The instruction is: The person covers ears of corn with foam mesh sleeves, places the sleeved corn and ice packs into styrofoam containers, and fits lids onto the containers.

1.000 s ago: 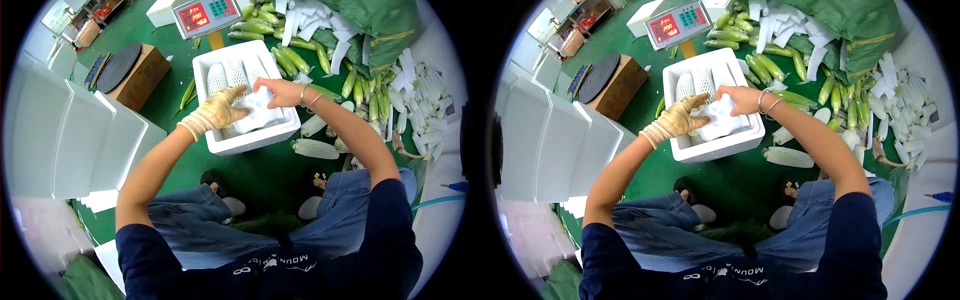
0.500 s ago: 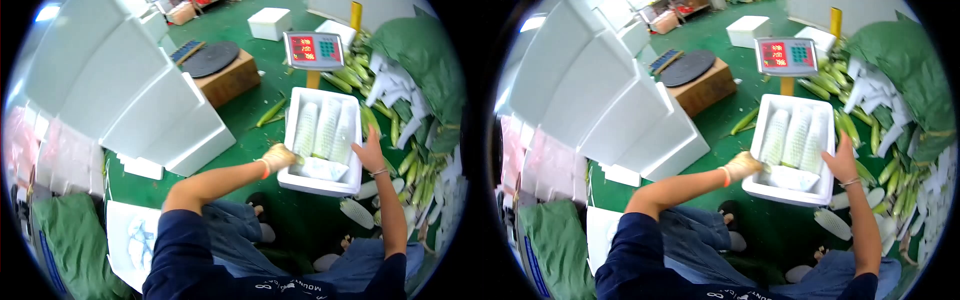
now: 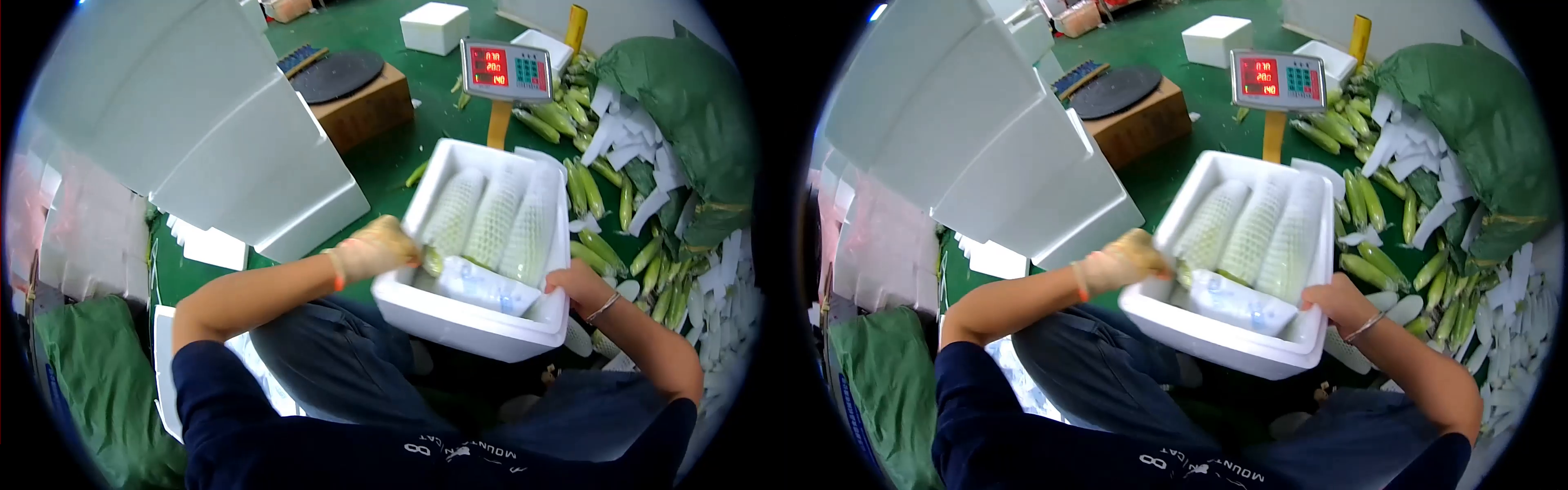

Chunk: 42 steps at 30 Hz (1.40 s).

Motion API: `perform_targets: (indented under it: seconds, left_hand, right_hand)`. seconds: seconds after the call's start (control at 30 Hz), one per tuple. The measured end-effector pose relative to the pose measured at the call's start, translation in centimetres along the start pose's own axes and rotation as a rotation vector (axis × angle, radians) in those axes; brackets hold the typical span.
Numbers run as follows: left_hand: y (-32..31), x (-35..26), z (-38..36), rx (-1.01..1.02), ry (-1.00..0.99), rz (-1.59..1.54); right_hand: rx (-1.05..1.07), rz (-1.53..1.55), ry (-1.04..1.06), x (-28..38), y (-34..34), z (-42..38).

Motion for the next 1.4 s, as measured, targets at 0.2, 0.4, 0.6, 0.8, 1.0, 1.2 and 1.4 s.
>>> perform_targets:
  seconds: [0.2,0.4,0.6,0.8,1.0,1.2,1.4]
  left_hand:
    - [2.0,13.3,-5.3,-0.268,0.738,-0.787]
    - [3.2,24.1,0.2,-0.365,0.896,-0.799]
    - [5.5,27.8,7.7,-0.296,0.853,-0.627]
    - [14.7,31.9,9.8,-1.237,0.508,-0.196]
    - [10.1,32.7,8.6,-1.102,0.585,-0.653]
    - [2.3,30.3,16.1,-0.867,0.513,-0.771]
    - [-6.5,19.0,24.5,-0.427,0.549,-0.600]
  right_hand:
    - [0.123,-0.087,0.167,6.6,-7.0,8.2]
    - [0.064,-0.320,0.024,13.0,-9.2,21.3]
    - [0.005,-0.301,0.096,13.3,-6.2,31.7]
    - [-0.235,0.048,0.130,12.8,-7.2,36.0]
    - [-0.340,-0.120,0.263,4.9,-17.2,46.6]
    - [-0.098,-0.524,0.184,2.8,-26.1,48.3]
    - [-0.322,-0.236,0.560,1.7,-7.3,25.9]
Point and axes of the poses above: each hand's wrist, its own z-axis towards the middle knuckle, its own y-axis out of the back of the hand, x = y × z, the point moved 10 cm from there along z, towards the middle knuckle, and after that the axes turned 5 degrees about y, right-handed, at the moved point
